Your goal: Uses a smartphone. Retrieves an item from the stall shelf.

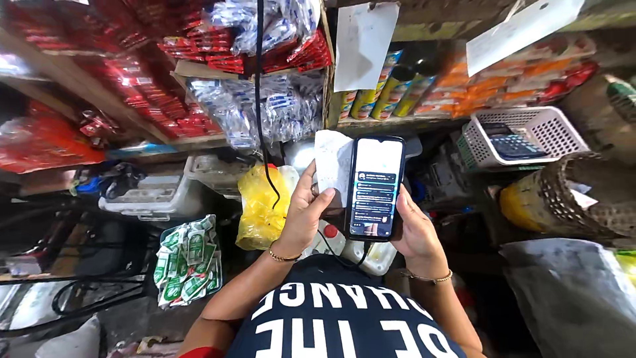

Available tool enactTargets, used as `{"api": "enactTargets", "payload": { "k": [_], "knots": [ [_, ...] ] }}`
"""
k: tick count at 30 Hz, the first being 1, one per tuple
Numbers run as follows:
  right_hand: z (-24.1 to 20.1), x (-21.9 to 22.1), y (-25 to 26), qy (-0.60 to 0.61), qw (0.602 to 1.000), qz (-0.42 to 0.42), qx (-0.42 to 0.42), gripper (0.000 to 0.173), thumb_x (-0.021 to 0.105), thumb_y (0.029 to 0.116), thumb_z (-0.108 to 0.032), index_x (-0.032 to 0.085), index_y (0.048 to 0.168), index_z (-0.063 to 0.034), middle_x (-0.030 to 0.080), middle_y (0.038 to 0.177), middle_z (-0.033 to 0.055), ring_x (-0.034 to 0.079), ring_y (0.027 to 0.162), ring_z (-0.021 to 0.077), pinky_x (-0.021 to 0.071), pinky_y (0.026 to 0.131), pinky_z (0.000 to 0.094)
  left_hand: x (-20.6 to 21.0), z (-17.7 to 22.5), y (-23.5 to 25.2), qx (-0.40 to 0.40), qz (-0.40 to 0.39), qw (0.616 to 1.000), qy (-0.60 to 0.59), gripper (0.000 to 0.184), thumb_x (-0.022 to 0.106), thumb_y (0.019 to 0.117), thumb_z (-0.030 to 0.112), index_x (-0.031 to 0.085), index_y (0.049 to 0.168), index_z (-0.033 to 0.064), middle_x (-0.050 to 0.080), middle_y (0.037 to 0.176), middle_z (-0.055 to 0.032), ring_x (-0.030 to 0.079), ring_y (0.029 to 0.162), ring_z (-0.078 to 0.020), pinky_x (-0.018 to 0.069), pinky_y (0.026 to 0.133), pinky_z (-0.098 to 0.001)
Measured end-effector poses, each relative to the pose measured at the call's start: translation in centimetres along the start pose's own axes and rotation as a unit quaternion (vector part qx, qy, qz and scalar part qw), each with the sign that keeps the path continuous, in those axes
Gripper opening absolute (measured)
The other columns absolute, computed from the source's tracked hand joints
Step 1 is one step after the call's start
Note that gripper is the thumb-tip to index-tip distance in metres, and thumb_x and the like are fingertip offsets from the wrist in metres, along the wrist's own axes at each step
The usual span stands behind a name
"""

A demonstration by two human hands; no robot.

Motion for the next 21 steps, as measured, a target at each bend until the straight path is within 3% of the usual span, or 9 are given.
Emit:
{"api": "enactTargets", "payload": {
  "k": [4,6,9,11,14,21],
  "knots": [
    [-1.4,-1.2,-0.1,-0.032,0.999,0.017,-0.033,0.054,0.047,0.1063,-0.045,0.036,0.152,-0.0191,0.066,0.13,0.0055,0.067,0.116,0.0203,0.0578,0.099,0.0419,-0.3,1.0,0.2,0.057,-0.021,0.996,0.064,0.086,0.052,0.0989,-0.004,0.007,0.164,0.0299,0.061,0.137,-0.0072,0.067,0.113,-0.0179,0.0562,0.098,-0.0364],
    [-1.7,-1.6,-0.1,-0.033,0.998,0.02,-0.04,0.055,0.047,0.1064,-0.045,0.035,0.154,-0.0198,0.065,0.131,0.0054,0.066,0.117,0.02,0.0576,0.099,0.0414,-0.3,1.1,0.3,0.059,-0.025,0.995,0.076,0.082,0.051,0.0988,-0.005,0.014,0.164,0.027,0.06,0.14,-0.006,0.068,0.112,-0.017,0.0571,0.096,-0.0356],
    [-1.7,-1.4,0.1,-0.026,0.999,0.015,-0.045,0.052,0.047,0.1067,-0.043,0.037,0.152,-0.019,0.066,0.13,0.0063,0.067,0.116,0.0206,0.0577,0.099,0.041,-0.5,1.2,0.5,0.064,-0.029,0.994,0.083,0.06,0.05,0.0994,-0.003,0.041,0.155,0.017,0.059,0.14,-0.0044,0.066,0.113,-0.0152,0.0569,0.095,-0.0352],
    [-1.5,-1.1,0.3,-0.022,0.999,0.012,-0.044,0.053,0.047,0.1068,-0.043,0.036,0.153,-0.0188,0.066,0.13,0.0064,0.067,0.116,0.0209,0.058,0.098,0.041,-0.4,1.4,0.6,0.07,-0.036,0.994,0.08,0.048,0.049,0.1014,0.0,0.052,0.148,0.0107,0.062,0.135,-0.0054,0.064,0.112,-0.0141,0.0557,0.095,-0.0342],
    [-1.1,-0.9,0.4,-0.022,0.999,0.012,-0.033,0.054,0.049,0.1055,-0.045,0.038,0.152,-0.0199,0.067,0.128,0.005,0.068,0.114,0.0196,0.059,0.096,0.0404,-0.5,1.4,0.7,0.079,-0.035,0.993,0.085,0.044,0.053,0.1001,0.001,0.058,0.143,0.0087,0.062,0.138,-0.0026,0.065,0.105,-0.0077,0.0554,0.091,-0.0279],
    [-1.5,-1.1,0.5,-0.037,0.998,0.022,-0.037,0.054,0.049,0.1056,-0.045,0.037,0.152,-0.0196,0.066,0.13,0.0057,0.067,0.115,0.0206,0.0588,0.096,0.0413,-1.6,2.5,0.9,0.078,0.014,0.986,0.144,0.05,0.054,0.0977,-0.005,0.054,0.146,0.0074,0.065,0.13,-0.0039,0.065,0.085,-0.0034,0.056,0.079,-0.0214]
  ]
}}
Point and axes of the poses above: each hand's wrist, its own y-axis towards the middle knuckle, its own x-axis out of the palm, z = x × y, the point moved 9 cm from there along y, towards the middle knuckle
